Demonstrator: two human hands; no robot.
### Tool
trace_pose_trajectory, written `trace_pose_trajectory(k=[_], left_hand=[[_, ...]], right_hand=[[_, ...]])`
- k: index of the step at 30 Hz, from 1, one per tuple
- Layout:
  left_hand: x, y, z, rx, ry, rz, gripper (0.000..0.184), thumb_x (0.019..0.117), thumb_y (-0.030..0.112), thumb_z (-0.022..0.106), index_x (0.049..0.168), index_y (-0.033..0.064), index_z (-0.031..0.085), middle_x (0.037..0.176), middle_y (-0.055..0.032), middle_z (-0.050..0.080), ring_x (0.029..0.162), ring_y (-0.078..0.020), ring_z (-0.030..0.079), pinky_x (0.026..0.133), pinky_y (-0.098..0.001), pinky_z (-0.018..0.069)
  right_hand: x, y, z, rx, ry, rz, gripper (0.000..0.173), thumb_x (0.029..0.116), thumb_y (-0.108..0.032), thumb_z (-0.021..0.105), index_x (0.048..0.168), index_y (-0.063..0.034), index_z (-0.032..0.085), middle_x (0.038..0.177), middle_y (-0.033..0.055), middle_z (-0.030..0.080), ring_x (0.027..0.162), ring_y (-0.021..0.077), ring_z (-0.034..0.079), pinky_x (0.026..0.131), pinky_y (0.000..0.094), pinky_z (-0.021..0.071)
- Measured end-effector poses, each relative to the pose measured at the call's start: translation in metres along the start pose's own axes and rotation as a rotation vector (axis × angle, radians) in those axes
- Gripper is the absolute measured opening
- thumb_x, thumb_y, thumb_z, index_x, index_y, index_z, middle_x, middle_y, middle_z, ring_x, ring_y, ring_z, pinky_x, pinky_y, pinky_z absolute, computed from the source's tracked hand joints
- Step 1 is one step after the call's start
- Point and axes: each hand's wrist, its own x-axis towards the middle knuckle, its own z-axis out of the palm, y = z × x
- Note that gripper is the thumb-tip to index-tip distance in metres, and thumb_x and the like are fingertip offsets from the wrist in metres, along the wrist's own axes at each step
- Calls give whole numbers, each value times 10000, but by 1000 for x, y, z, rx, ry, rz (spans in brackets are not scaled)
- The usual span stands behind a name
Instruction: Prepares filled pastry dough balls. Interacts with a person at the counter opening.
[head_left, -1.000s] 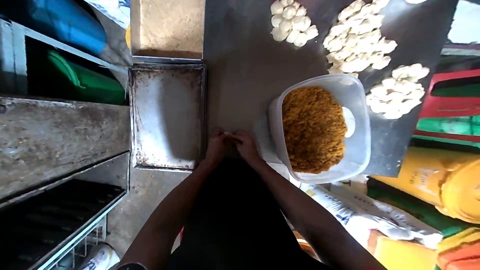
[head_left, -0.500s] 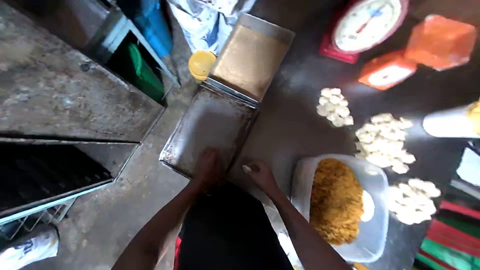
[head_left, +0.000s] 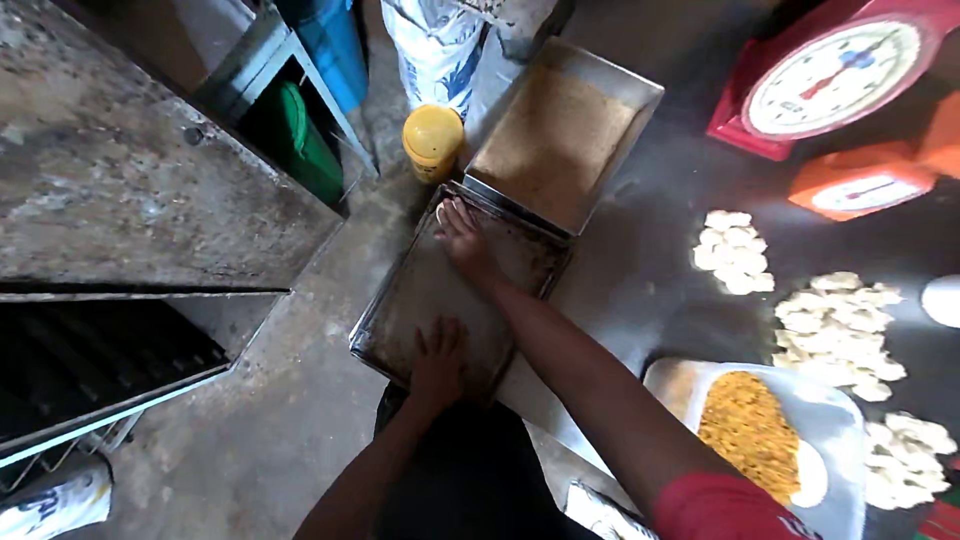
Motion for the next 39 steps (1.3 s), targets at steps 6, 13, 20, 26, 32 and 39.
trace_pose_trajectory(k=[6, 13, 20, 26, 32, 39], left_hand=[[-4, 4, 1, 24, 25, 8, 829, 961, 589, 563, 1647, 247, 247, 1726, -34, 138, 1582, -383, 30, 1184, -763, 90], [-3, 26, 13, 117, 176, 41, 800, 941, 561, 580, 1620, 213, 336, 1692, -115, 243, 1555, -431, 158, 1157, -773, 153], [-1, 42, 13, 150, 111, -22, 839, 928, 652, 560, 1630, 271, 303, 1714, -68, 182, 1574, -392, 100, 1168, -765, 154], [6, 62, -13, -133, 134, -95, 627, 933, 403, 694, 1503, 198, 534, 1643, -86, 362, 1532, -351, 284, 1211, -558, 328], [20, 141, -59, -461, 353, -63, 367, 985, 181, 662, 1330, 56, 658, 1357, -133, 643, 1270, -225, 613, 1074, -425, 519], [42, 212, -79, -741, 287, 386, 304, 982, 127, 675, 1264, 14, 687, 1239, -122, 696, 1126, -174, 680, 979, -357, 582]], right_hand=[[0, -6, -37, 116, -202, 40, 701, 1014, -628, 454, 1537, -162, 490, 1670, 69, 332, 1569, 278, 225, 1270, 556, 199], [-98, 57, -207, 462, 24, 275, 294, 1056, -253, 576, 1292, -132, 702, 1233, 61, 713, 1100, 174, 696, 986, 414, 575], [-218, 299, -280, 260, 103, 1049, 332, 1025, -181, 580, 1297, -8, 657, 1207, 230, 694, 1112, 382, 679, 985, 586, 532], [-235, 384, -292, 95, 79, 1287, 502, 963, -296, 677, 1320, 50, 609, 1338, 316, 599, 1262, 489, 567, 1044, 684, 431], [-222, 310, -309, 214, 199, 986, 404, 906, -176, 722, 1275, -27, 650, 1236, 250, 657, 1148, 445, 633, 947, 668, 508], [-273, 42, -288, 802, 153, 553, 385, 983, -123, 639, 1366, -75, 643, 1340, 141, 632, 1159, 177, 655, 981, 300, 564]])
